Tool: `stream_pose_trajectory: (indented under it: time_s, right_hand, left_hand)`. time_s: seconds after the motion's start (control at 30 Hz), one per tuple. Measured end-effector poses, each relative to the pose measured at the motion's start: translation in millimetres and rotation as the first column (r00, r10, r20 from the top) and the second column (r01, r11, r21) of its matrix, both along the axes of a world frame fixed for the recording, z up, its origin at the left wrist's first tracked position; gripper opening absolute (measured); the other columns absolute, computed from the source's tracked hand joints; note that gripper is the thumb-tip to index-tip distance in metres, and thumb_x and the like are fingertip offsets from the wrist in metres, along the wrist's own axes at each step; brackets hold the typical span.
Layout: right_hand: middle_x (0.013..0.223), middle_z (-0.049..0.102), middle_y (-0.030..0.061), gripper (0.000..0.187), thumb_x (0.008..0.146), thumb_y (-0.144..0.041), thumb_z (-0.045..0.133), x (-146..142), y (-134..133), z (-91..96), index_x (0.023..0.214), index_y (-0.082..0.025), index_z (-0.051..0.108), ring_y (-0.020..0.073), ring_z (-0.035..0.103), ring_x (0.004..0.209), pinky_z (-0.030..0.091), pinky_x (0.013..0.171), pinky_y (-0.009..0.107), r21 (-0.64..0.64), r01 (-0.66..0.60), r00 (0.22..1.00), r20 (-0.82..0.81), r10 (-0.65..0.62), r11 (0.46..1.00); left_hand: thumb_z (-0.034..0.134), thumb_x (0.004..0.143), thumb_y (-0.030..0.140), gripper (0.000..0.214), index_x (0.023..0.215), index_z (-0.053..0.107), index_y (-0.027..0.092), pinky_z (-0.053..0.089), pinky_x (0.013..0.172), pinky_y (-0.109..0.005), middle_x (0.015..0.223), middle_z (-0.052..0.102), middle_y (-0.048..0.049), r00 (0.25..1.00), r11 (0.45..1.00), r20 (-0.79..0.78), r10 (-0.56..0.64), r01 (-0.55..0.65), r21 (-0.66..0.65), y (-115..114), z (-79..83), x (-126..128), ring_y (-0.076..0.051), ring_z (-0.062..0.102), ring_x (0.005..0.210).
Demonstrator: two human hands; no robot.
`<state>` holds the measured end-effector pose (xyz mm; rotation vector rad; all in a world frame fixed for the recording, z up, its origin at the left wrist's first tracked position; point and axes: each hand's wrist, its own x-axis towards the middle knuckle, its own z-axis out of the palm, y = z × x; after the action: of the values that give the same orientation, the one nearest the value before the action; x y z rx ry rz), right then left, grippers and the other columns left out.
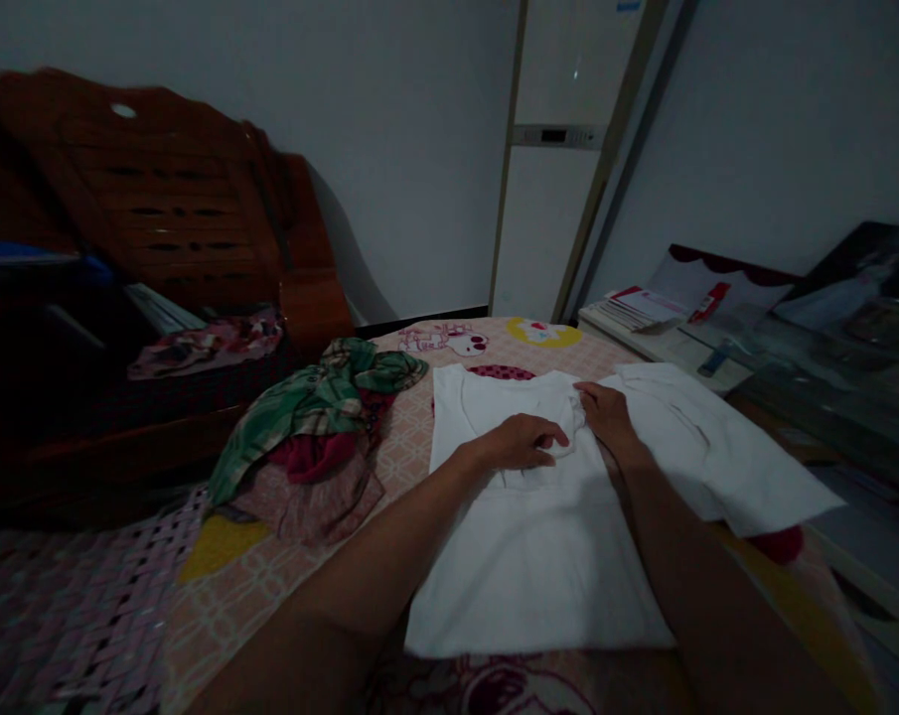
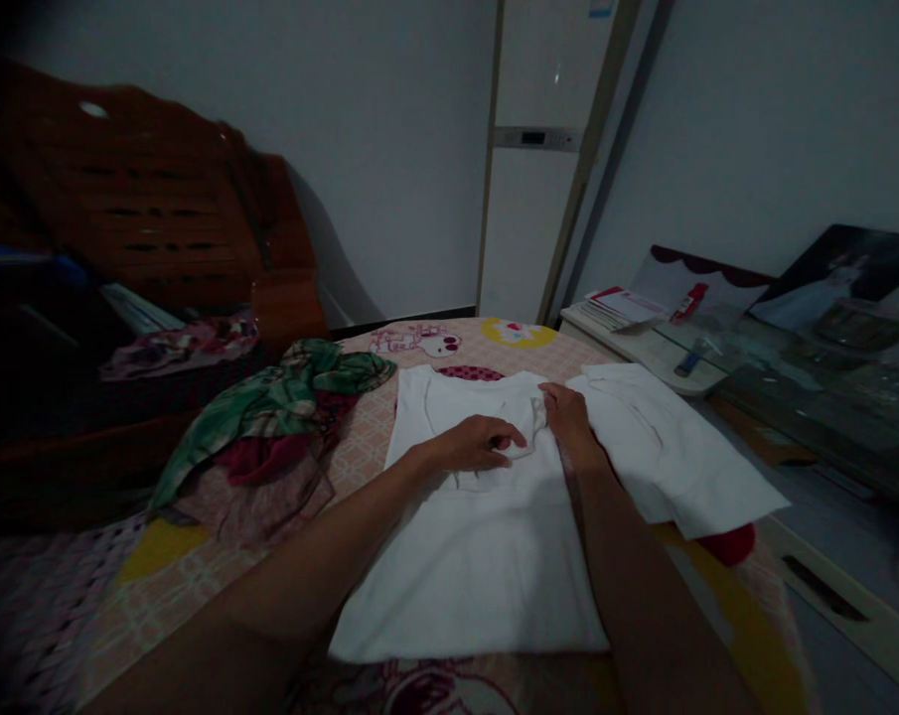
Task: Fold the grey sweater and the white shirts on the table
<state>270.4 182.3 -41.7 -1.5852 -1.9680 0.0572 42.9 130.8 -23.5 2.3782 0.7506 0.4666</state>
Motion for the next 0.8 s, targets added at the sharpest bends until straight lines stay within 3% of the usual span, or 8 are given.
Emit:
stream_pose_trajectory:
  time_s: [0.2, 0.43, 0.63, 0.8]
  right_hand:
    - [0.103, 0.074, 0.0116, 0.04, 0.086, -0.005, 0.044, -6, 2, 4.4, 0.103, -0.018, 0.077, 0.0209, 0.066, 0.096, 0.048, 0.086, 0.028, -0.146, -0.039, 0.95, 0.3, 0.082, 0.988]
    - [0.1, 0.071, 0.0119, 0.027, 0.083, -0.007, 0.052, -1, -2, 12.7, 0.095, -0.012, 0.075, 0.0181, 0.063, 0.091, 0.045, 0.084, 0.025, -0.178, -0.128, 0.938, 0.297, 0.178, 0.976]
    - [0.093, 0.073, 0.0113, 0.024, 0.077, -0.007, 0.051, -3, 2, 14.5, 0.084, -0.013, 0.073, 0.0193, 0.064, 0.086, 0.047, 0.082, 0.027, -0.156, -0.046, 0.981, 0.177, 0.074, 0.987]
    - [0.105, 0.073, 0.01, 0.02, 0.067, -0.01, 0.052, -3, 22, 20.6, 0.075, -0.016, 0.069, 0.0191, 0.065, 0.086, 0.051, 0.081, 0.031, 0.007, 0.047, 0.972, -0.231, -0.044, 0.999]
  left_hand:
    - [0.062, 0.088, 0.023, 0.017, 0.102, 0.072, 0.019, 0.042, 0.08, -0.021, 0.101, 0.07, -0.0035, 0.999, 0.994, -0.03, -0.035, 0.038, 0.105, -1, 0.2, 2, -0.016, 0.062, 0.091]
    - [0.064, 0.084, 0.022, 0.023, 0.107, 0.068, 0.017, 0.04, 0.071, -0.021, 0.086, 0.066, 0.0, 0.997, 0.998, 0.063, 0.044, -0.047, 0.05, 0, -4.0, 0, -0.013, 0.058, 0.076]
    - [0.065, 0.08, 0.023, 0.011, 0.086, 0.065, 0.014, 0.037, 0.063, -0.02, 0.07, 0.057, 0.0036, 0.922, 0.968, 0.303, 0.241, -0.207, -0.14, 8, -9.9, -3, -0.01, 0.05, 0.066]
    - [0.065, 0.076, 0.022, 0.009, 0.08, 0.062, 0.015, 0.037, 0.061, -0.02, 0.07, 0.056, 0.0032, 0.779, 0.904, 0.459, 0.427, -0.349, -0.249, 20, -12.2, -11, -0.01, 0.05, 0.064]
